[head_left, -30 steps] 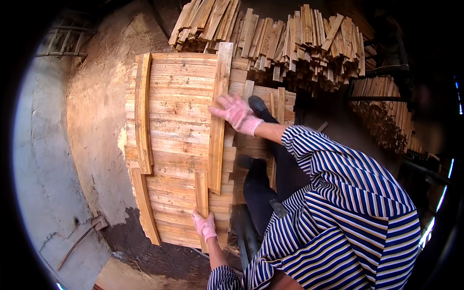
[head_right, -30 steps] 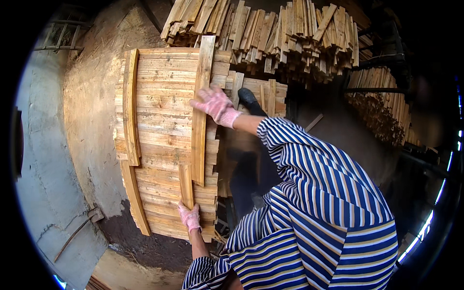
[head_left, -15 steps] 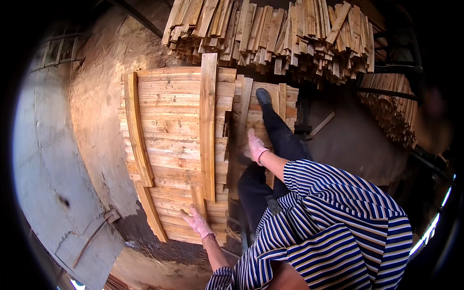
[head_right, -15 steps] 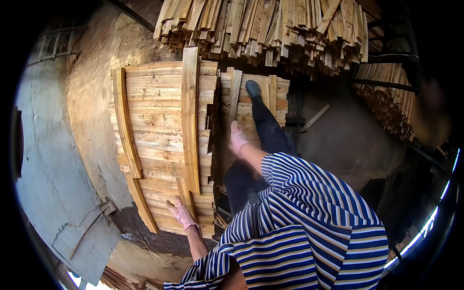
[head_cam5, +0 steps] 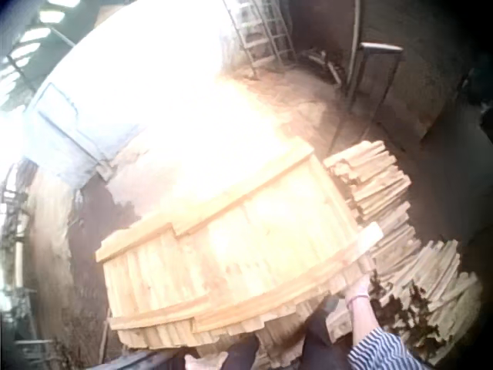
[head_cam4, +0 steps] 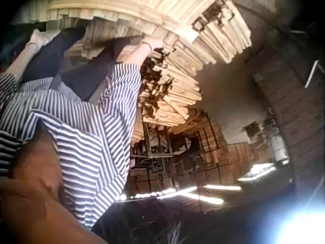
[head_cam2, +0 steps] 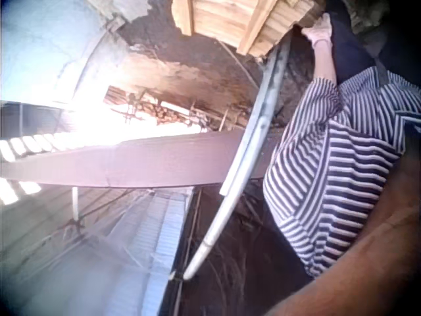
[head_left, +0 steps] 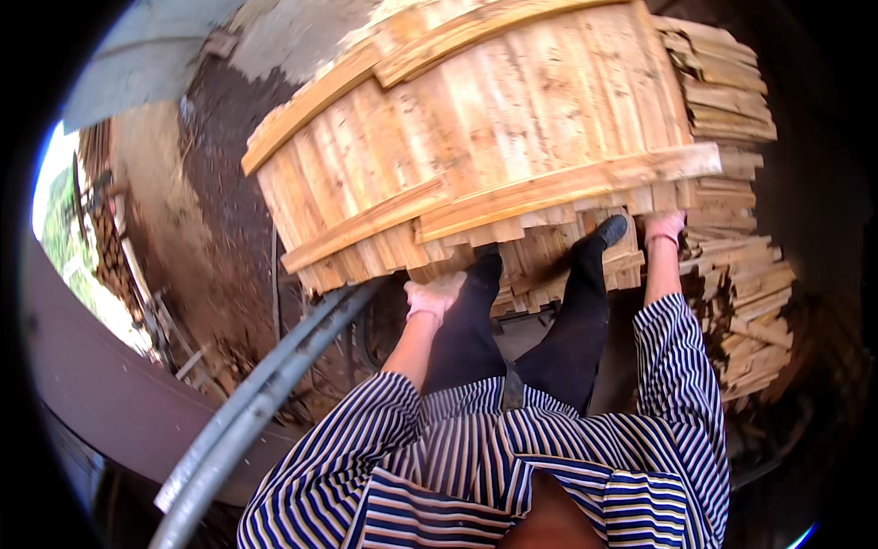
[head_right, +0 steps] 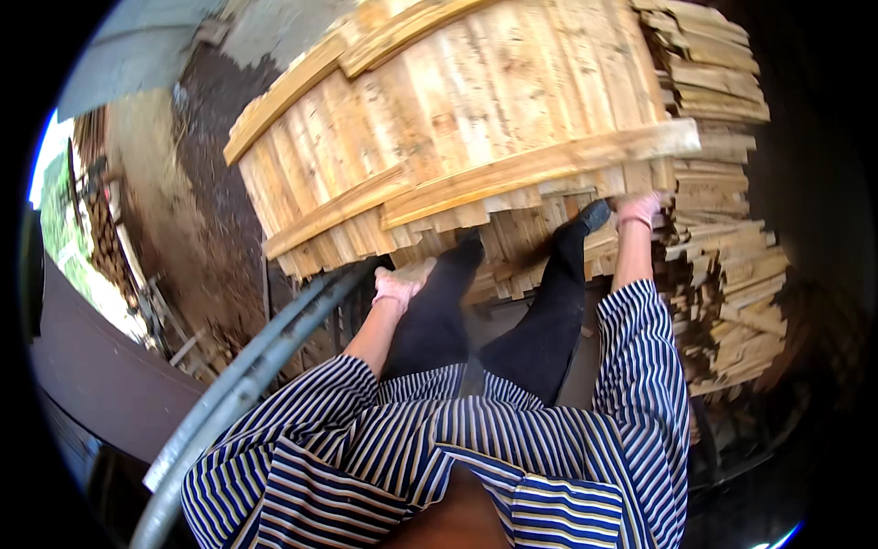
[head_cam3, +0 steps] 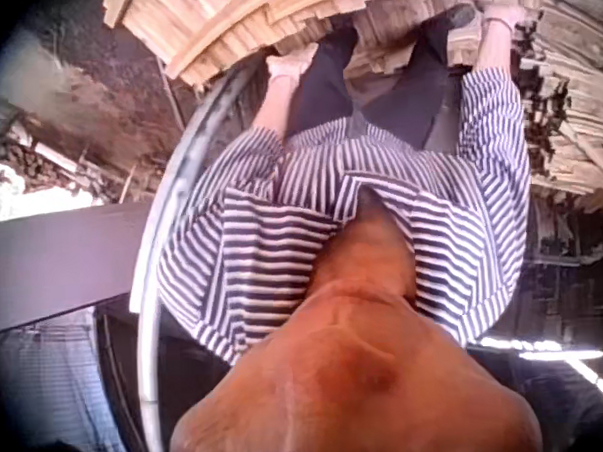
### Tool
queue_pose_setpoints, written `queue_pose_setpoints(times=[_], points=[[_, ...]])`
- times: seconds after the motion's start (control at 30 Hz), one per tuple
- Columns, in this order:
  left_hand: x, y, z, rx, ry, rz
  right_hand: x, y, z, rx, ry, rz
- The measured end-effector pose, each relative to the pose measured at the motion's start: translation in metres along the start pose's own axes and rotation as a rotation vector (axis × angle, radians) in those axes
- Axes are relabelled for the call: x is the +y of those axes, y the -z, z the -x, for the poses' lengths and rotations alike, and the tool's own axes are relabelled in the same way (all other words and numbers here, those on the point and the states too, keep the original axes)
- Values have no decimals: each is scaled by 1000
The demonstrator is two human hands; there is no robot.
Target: The person repeatedly picks up wooden planks from a large pile and stacks them onto a wooden pallet. They arrange the planks in alternating layers to build a stable stack, occasionally adjusting the alignment of the wood. The task is performed by hand using pink gloves in a workshop environment.
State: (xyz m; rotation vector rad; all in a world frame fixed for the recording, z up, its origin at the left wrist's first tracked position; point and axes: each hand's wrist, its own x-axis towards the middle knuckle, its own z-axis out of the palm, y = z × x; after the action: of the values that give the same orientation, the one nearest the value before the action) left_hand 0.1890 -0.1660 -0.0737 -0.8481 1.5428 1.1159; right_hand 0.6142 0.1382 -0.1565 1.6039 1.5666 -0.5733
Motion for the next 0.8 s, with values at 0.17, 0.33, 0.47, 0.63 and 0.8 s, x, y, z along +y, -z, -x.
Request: queue_pose_setpoints(times=[0.17, 0.33, 0.47, 0.63, 0.8], points=[[-1, 14, -6, -19, -13, 298, -61, 8, 47, -40, 22, 55], [21, -51, -37, -206, 17, 396, -32, 4, 0, -77, -22, 244], [29, -55, -35, -268, 66, 458, -56, 21, 49, -143, 63, 275], [24, -17, -11, -213, 197, 586, -108, -6, 128, -161, 391, 420], [39, 49, -9, -80, 214, 844, -165, -43, 201, -134, 804, 664]])
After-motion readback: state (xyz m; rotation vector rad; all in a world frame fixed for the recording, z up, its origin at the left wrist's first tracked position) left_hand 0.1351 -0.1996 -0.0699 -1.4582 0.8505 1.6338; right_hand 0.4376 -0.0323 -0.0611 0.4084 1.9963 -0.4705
